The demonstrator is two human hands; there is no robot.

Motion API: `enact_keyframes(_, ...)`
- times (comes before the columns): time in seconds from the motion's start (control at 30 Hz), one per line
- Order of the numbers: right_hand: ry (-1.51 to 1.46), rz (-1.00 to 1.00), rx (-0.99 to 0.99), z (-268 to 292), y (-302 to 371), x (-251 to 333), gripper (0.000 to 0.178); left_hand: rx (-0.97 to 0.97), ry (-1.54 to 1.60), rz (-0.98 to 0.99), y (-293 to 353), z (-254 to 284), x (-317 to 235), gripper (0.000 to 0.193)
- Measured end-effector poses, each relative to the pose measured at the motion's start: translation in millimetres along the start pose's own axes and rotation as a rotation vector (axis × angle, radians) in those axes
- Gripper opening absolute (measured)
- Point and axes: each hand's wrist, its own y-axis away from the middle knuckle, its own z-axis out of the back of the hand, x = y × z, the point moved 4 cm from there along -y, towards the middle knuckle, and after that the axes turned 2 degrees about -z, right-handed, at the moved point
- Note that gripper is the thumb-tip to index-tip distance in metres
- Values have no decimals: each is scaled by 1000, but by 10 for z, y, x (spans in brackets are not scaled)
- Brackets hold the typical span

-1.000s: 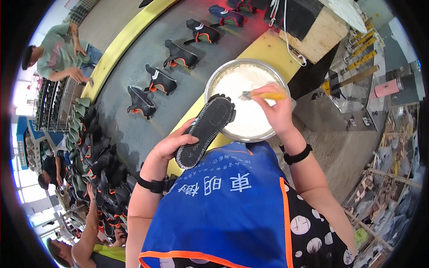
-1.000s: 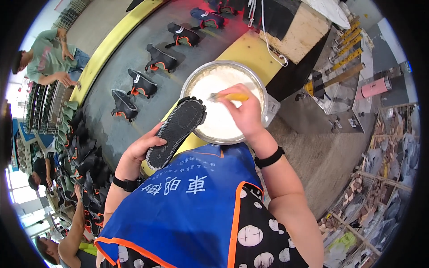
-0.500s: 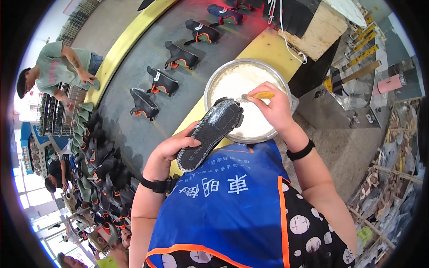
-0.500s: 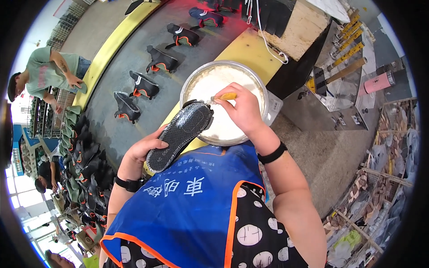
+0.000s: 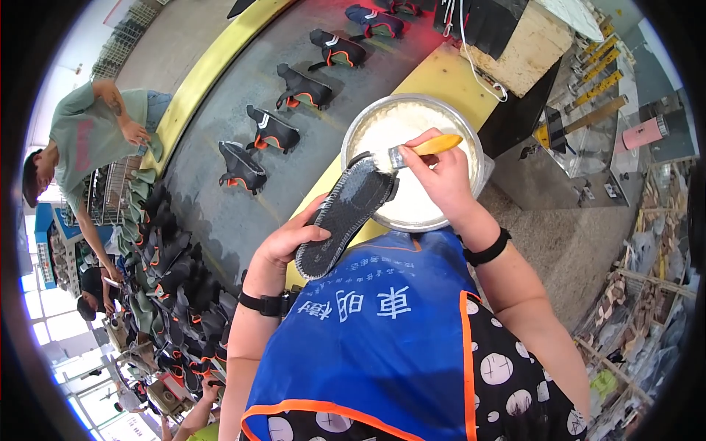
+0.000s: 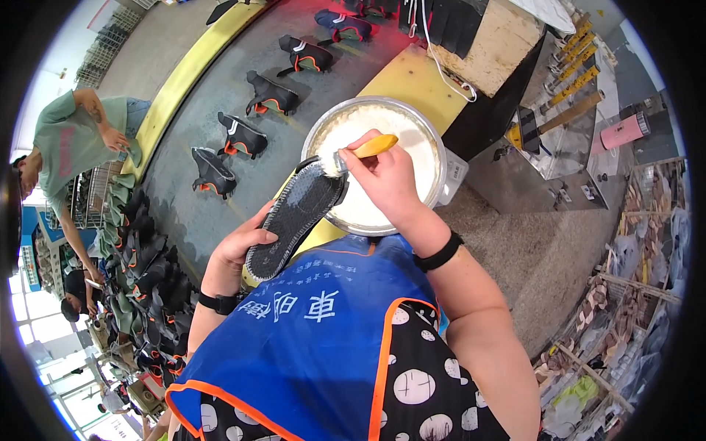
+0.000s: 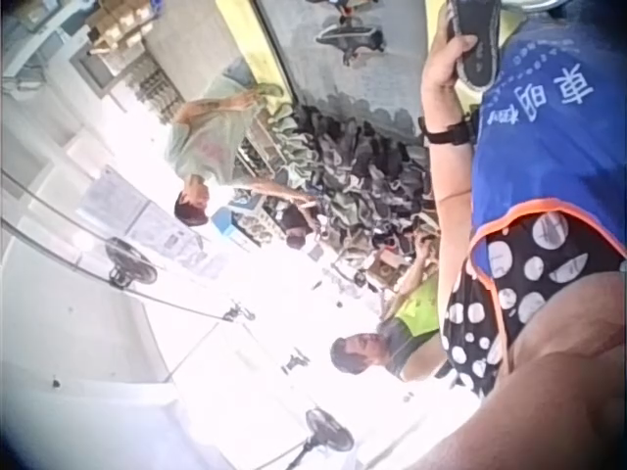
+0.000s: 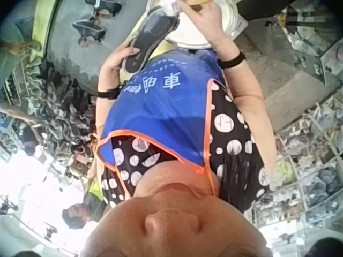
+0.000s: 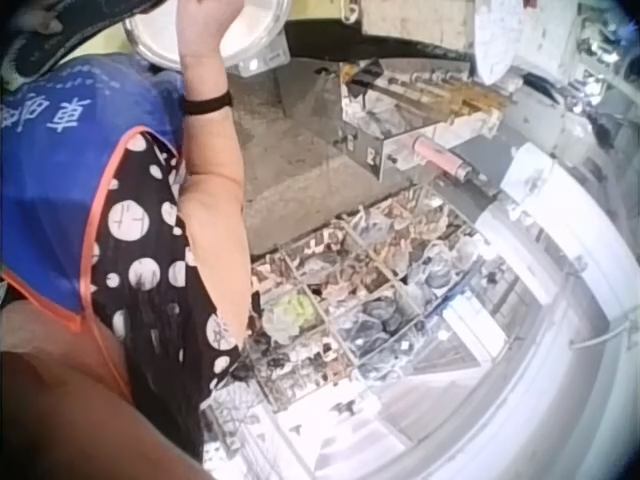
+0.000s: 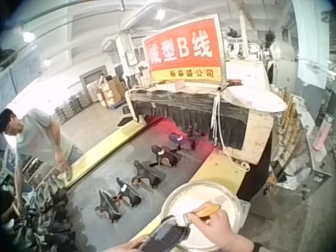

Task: Applying adhesive to the bottom of shoe soles using a handheld brush at an assembly line station.

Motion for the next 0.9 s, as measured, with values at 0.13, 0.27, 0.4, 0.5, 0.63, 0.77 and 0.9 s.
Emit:
enact_keyframes(0.13,30,-93,-12,-123,116,-113,18,-47,40,-60,-23,-6,33,85)
enact_keyframes(0.27,10,-171,5,-213,336,-37,20,-100,36,-88,-34,0,81,83)
enact_keyframes(0.4,-155,-151,95,-333,502,22,20,-144,1,-117,-46,-18,99,82)
enact_keyframes(0.5,-96,-235,40,-248,362,-14,22,-159,-135,-194,-25,-30,61,84)
enact_keyframes(0.63,98,-194,-51,-82,34,-230,23,-134,-269,-222,4,-101,-50,86)
enact_keyframes(0.77,196,37,-6,-58,-194,-170,21,-92,-272,-169,10,-105,-34,87)
enact_keyframes(0.9,91,134,148,-129,-215,-58,16,51,193,-27,34,5,115,79)
